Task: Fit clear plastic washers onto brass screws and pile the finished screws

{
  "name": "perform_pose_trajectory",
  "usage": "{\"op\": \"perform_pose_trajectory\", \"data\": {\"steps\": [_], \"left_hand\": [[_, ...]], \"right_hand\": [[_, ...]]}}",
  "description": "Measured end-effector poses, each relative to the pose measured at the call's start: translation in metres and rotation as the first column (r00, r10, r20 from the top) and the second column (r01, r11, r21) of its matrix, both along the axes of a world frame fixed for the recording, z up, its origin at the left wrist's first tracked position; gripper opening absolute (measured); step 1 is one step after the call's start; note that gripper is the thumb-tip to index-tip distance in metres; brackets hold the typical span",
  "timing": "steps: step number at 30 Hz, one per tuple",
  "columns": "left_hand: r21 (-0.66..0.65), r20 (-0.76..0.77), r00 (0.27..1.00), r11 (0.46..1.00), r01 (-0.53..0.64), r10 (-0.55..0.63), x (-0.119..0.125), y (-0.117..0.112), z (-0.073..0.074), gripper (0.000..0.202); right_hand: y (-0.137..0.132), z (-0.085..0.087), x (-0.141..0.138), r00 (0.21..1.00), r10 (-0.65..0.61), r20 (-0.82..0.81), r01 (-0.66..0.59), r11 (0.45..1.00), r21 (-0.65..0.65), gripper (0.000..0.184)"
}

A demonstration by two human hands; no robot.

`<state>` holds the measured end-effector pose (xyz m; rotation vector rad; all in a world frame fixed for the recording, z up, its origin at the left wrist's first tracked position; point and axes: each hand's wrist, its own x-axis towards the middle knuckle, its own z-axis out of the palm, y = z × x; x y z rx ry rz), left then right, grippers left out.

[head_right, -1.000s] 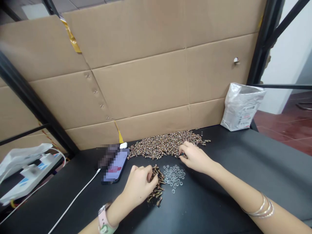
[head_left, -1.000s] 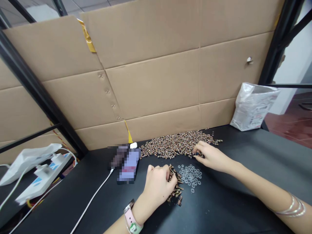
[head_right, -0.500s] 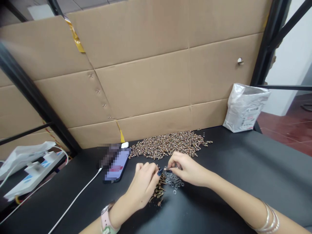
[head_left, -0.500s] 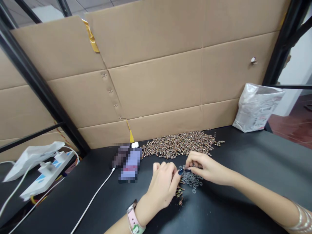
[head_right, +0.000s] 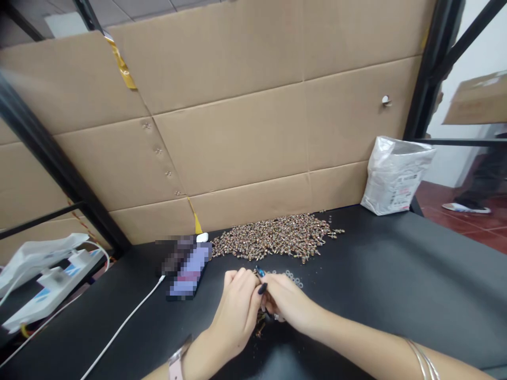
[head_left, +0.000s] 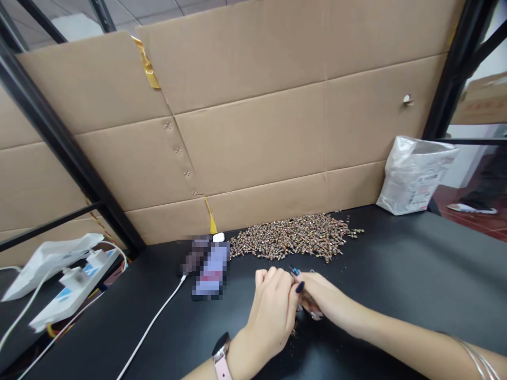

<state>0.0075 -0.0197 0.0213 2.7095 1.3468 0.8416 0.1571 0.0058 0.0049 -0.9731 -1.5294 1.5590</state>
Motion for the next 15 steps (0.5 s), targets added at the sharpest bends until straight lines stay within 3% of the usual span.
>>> {"op": "perform_pose_trajectory", "data": {"steps": [3, 9, 15], "left_hand": [[0.012, 0.007, 1.000, 1.000, -0.013, 0.013, 0.003, -0.001, -0.003, 0.027], [-0.025, 0.096, 0.993, 0.997, -0.070, 0.072, 0.005, -0.001, -0.007, 0.030], [-0.049, 0.103, 0.992, 0.997, -0.064, 0.069, 0.004, -0.004, -0.004, 0.021]], "right_hand": [[-0.011, -0.004, -0.009, 0.995, -0.031, -0.090, 0.025, 0.998, -0.062, 0.037], [-0.015, -0.010, -0.009, 0.986, -0.028, -0.163, 0.036, 0.998, 0.044, 0.041], [-0.015, -0.006, -0.009, 0.979, -0.026, -0.202, 0.018, 0.999, -0.043, 0.039]]}}
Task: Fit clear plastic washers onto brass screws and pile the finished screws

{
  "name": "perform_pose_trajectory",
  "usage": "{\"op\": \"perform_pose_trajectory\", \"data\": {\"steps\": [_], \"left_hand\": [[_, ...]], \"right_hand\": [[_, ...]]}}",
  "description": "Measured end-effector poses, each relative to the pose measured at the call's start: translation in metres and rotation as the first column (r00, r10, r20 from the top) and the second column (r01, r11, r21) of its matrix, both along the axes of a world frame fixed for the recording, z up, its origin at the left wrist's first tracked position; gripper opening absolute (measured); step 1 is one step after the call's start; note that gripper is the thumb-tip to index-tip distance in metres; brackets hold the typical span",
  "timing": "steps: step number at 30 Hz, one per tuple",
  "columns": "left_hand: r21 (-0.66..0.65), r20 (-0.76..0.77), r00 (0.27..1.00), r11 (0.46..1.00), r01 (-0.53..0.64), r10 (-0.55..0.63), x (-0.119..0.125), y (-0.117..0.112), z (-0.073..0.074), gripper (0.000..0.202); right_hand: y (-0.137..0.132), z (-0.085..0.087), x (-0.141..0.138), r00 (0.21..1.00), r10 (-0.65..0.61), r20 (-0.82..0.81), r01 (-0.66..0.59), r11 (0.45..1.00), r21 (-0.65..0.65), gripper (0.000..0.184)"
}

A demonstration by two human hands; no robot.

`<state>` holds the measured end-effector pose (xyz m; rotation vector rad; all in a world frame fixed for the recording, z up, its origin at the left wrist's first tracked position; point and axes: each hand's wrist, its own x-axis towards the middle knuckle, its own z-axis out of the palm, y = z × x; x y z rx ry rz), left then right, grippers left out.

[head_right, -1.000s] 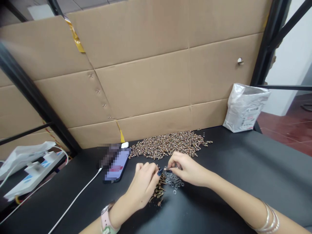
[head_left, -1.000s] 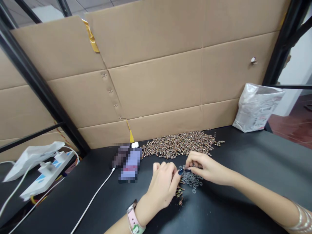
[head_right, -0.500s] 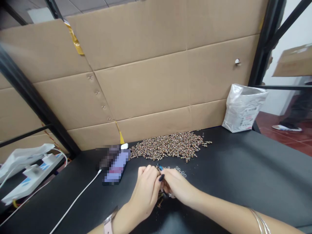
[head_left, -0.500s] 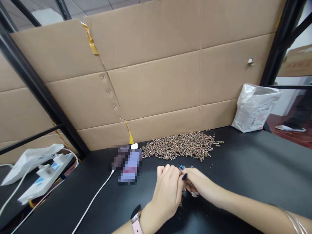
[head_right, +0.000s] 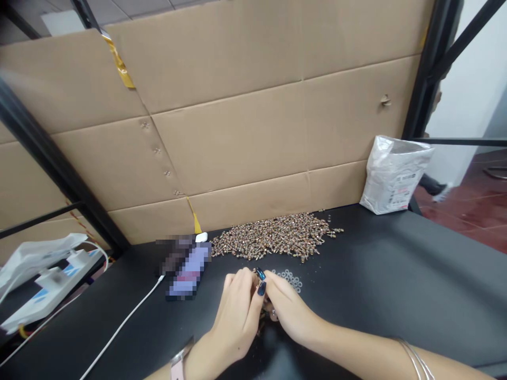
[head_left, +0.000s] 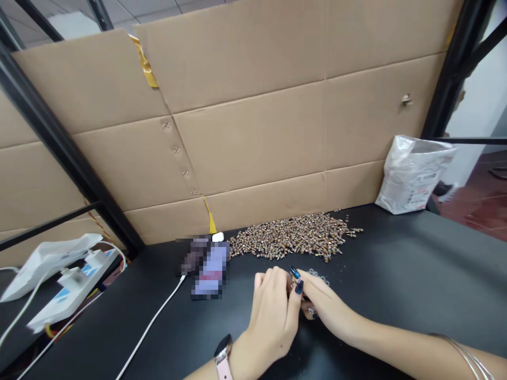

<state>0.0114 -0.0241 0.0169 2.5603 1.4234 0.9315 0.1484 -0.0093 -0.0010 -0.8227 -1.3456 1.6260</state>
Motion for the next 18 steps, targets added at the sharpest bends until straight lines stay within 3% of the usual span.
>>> {"op": "perform_pose_trajectory", "data": {"steps": [4, 8, 13, 18], "left_hand": [[0.040, -0.007, 0.999, 0.998, 0.052, -0.052, -0.002, 0.001, -0.009, 0.023], [0.067, 0.073, 0.997, 0.998, 0.009, -0.014, -0.003, 0.003, -0.019, 0.026], [-0.060, 0.141, 0.988, 0.997, -0.054, 0.062, -0.007, 0.008, -0.006, 0.035], [-0.030, -0.138, 0.974, 0.982, -0.185, 0.179, -0.016, 0.018, 0.006, 0.033]], "right_hand": [[-0.003, -0.001, 0.002, 1.000, -0.003, 0.019, 0.002, 1.000, 0.019, 0.037], [-0.006, 0.006, 0.006, 0.988, -0.062, 0.142, 0.031, 0.977, 0.212, 0.032], [0.004, 0.023, 0.020, 0.888, -0.242, 0.391, -0.034, 0.814, 0.580, 0.025], [0.025, 0.031, 0.047, 0.689, -0.288, 0.665, -0.356, 0.665, 0.657, 0.003]]}}
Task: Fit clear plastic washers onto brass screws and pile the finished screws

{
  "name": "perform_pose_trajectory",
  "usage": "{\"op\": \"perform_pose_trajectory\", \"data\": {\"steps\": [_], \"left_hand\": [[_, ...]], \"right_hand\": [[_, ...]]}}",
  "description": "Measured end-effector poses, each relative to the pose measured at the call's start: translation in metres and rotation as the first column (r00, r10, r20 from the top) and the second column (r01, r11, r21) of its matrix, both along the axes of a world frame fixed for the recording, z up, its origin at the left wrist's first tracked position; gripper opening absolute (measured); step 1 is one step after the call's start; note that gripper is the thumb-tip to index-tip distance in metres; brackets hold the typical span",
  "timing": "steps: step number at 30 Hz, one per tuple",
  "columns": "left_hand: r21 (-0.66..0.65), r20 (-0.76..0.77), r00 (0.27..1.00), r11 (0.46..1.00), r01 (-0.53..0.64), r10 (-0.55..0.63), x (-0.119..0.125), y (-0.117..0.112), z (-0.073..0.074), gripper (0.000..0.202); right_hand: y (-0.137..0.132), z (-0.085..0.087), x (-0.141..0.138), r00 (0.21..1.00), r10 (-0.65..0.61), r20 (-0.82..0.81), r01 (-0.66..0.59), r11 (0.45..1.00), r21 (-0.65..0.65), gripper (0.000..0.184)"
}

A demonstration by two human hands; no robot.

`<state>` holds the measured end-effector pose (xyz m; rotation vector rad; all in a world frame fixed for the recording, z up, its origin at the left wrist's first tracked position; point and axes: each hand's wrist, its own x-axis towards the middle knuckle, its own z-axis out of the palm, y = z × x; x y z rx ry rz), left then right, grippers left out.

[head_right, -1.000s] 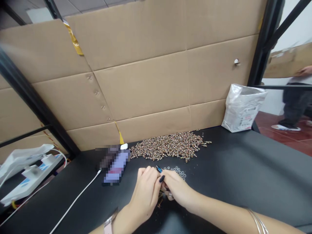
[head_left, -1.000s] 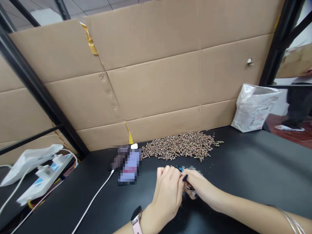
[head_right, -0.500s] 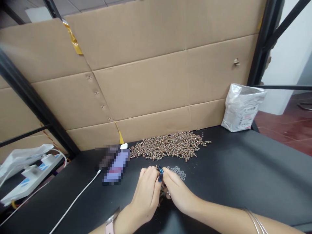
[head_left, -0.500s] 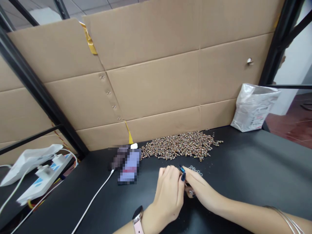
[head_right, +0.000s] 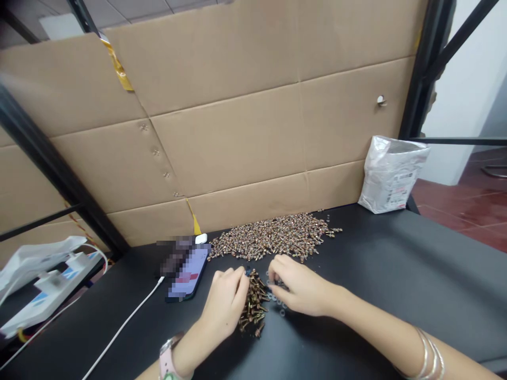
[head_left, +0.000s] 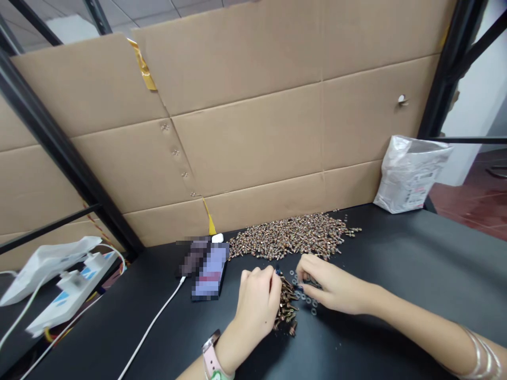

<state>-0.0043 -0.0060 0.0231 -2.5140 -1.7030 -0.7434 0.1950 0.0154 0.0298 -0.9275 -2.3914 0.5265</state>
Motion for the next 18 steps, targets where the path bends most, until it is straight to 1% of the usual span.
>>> {"op": "perform_pose_trajectory", "data": {"steps": [1, 3, 6, 8, 10, 12, 15, 18], "left_hand": [[-0.003, -0.043, 0.999, 1.000, -0.014, 0.014, -0.002, 0.001, 0.000, 0.033], [-0.018, -0.087, 0.996, 0.999, -0.035, 0.034, -0.004, 0.003, -0.002, 0.032], [-0.066, -0.098, 0.994, 0.997, -0.047, 0.040, -0.004, 0.005, -0.007, 0.030], [-0.084, -0.090, 0.995, 0.995, -0.056, 0.048, -0.004, 0.005, -0.008, 0.027], [-0.086, -0.073, 0.995, 0.994, -0.067, 0.061, -0.003, 0.005, -0.007, 0.024], [-0.084, -0.057, 0.996, 0.993, -0.078, 0.074, -0.003, 0.005, -0.005, 0.021], [-0.077, -0.038, 0.996, 0.994, -0.078, 0.075, -0.002, 0.005, -0.003, 0.019], [-0.076, -0.023, 0.998, 0.995, -0.061, 0.060, -0.001, 0.005, -0.004, 0.019]], "right_hand": [[0.005, 0.001, 0.006, 0.998, 0.002, 0.059, -0.003, 1.000, 0.027, 0.005], [0.016, 0.003, 0.021, 0.992, -0.046, 0.116, 0.038, 0.997, 0.068, 0.008], [0.036, 0.004, 0.045, 0.968, -0.198, 0.152, 0.176, 0.974, 0.146, 0.005], [0.047, 0.002, 0.059, 0.942, -0.269, 0.200, 0.239, 0.958, 0.160, 0.007], [0.054, 0.000, 0.068, 0.933, -0.276, 0.230, 0.248, 0.958, 0.143, 0.009], [0.056, -0.004, 0.071, 0.933, -0.265, 0.244, 0.238, 0.962, 0.134, 0.008], [0.056, -0.009, 0.068, 0.934, -0.261, 0.243, 0.232, 0.962, 0.143, 0.007], [0.056, -0.013, 0.065, 0.935, -0.272, 0.227, 0.240, 0.958, 0.158, 0.011]]}}
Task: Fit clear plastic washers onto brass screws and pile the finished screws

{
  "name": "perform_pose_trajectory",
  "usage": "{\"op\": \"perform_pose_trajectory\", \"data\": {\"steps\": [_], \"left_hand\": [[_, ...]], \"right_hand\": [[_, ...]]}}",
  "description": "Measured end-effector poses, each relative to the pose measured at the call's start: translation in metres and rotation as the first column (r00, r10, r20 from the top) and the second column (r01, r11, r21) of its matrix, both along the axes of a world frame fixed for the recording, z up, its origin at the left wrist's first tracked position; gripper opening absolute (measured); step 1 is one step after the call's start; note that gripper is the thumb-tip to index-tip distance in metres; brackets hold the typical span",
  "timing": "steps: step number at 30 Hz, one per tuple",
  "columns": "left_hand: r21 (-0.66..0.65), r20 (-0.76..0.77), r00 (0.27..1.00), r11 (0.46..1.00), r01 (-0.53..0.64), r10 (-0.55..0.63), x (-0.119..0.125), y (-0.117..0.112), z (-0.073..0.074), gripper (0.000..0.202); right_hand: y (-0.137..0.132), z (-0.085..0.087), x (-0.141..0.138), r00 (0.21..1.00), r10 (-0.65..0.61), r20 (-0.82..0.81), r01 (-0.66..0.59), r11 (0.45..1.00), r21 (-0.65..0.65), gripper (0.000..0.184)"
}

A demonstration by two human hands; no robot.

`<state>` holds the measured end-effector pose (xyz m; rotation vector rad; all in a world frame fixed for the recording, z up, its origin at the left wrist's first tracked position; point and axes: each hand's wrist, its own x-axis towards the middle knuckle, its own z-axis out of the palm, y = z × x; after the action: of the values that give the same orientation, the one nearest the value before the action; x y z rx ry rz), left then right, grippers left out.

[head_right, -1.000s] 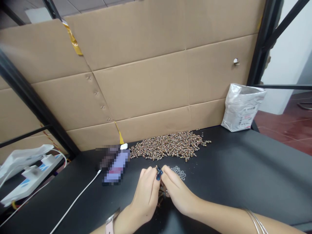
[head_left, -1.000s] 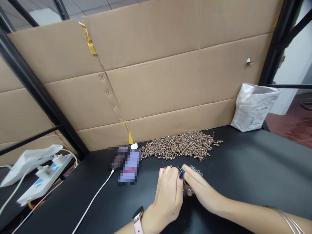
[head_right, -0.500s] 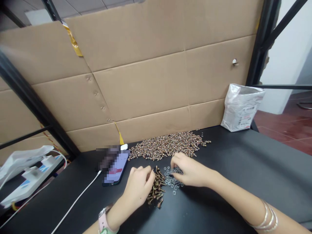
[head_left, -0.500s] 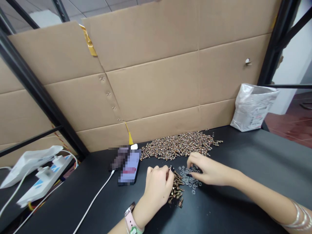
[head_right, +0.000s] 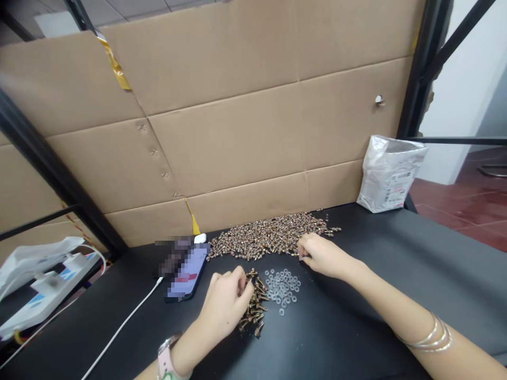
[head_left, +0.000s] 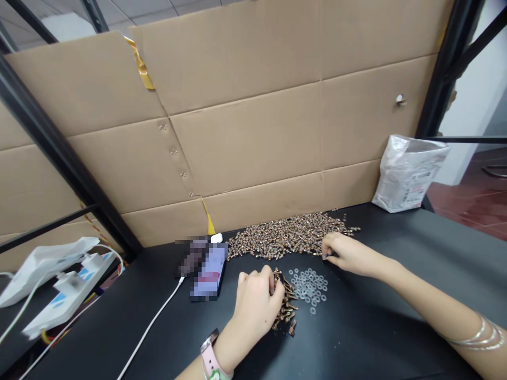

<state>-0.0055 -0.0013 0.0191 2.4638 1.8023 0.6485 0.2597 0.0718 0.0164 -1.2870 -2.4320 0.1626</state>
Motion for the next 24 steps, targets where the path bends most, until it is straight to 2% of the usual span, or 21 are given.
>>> {"op": "perform_pose_trajectory", "data": {"steps": [4, 7, 10, 12, 15, 17, 21, 23, 24], "left_hand": [[0.003, 0.033, 0.999, 0.999, 0.034, -0.034, 0.001, -0.001, 0.000, 0.018], [0.014, 0.082, 0.992, 0.995, 0.099, -0.099, 0.003, -0.005, 0.003, 0.022], [0.007, 0.148, 0.971, 0.982, 0.191, -0.190, 0.005, -0.011, 0.008, 0.026], [-0.005, 0.219, 0.944, 0.967, 0.254, -0.247, 0.007, -0.015, 0.009, 0.024], [-0.015, 0.341, 0.891, 0.945, 0.325, -0.301, 0.009, -0.019, 0.007, 0.024], [-0.015, 0.389, 0.866, 0.938, 0.346, -0.313, 0.009, -0.020, 0.005, 0.025], [0.004, 0.385, 0.867, 0.940, 0.341, -0.316, 0.007, -0.017, 0.005, 0.025], [0.017, 0.308, 0.886, 0.933, 0.360, -0.347, 0.006, -0.015, 0.008, 0.025], [0.023, 0.259, 0.892, 0.926, 0.378, -0.370, 0.005, -0.015, 0.009, 0.025]], "right_hand": [[-0.001, 0.002, -0.007, 0.998, 0.039, -0.044, -0.040, 0.999, -0.014, 0.011], [-0.013, 0.010, -0.021, 0.981, 0.100, -0.169, -0.106, 0.994, -0.026, 0.010], [-0.033, 0.017, -0.044, 0.923, 0.152, -0.353, -0.172, 0.985, -0.027, 0.006], [-0.047, 0.018, -0.058, 0.872, 0.203, -0.445, -0.219, 0.976, 0.017, 0.006], [-0.062, 0.016, -0.073, 0.815, 0.276, -0.509, -0.265, 0.959, 0.095, 0.006], [-0.067, 0.016, -0.076, 0.793, 0.295, -0.533, -0.285, 0.953, 0.103, 0.007], [-0.070, 0.020, -0.072, 0.763, 0.216, -0.610, -0.290, 0.957, -0.023, 0.010], [-0.069, 0.022, -0.070, 0.741, 0.146, -0.656, -0.312, 0.939, -0.144, 0.010], [-0.069, 0.021, -0.071, 0.732, 0.118, -0.671, -0.334, 0.920, -0.203, 0.018]]}}
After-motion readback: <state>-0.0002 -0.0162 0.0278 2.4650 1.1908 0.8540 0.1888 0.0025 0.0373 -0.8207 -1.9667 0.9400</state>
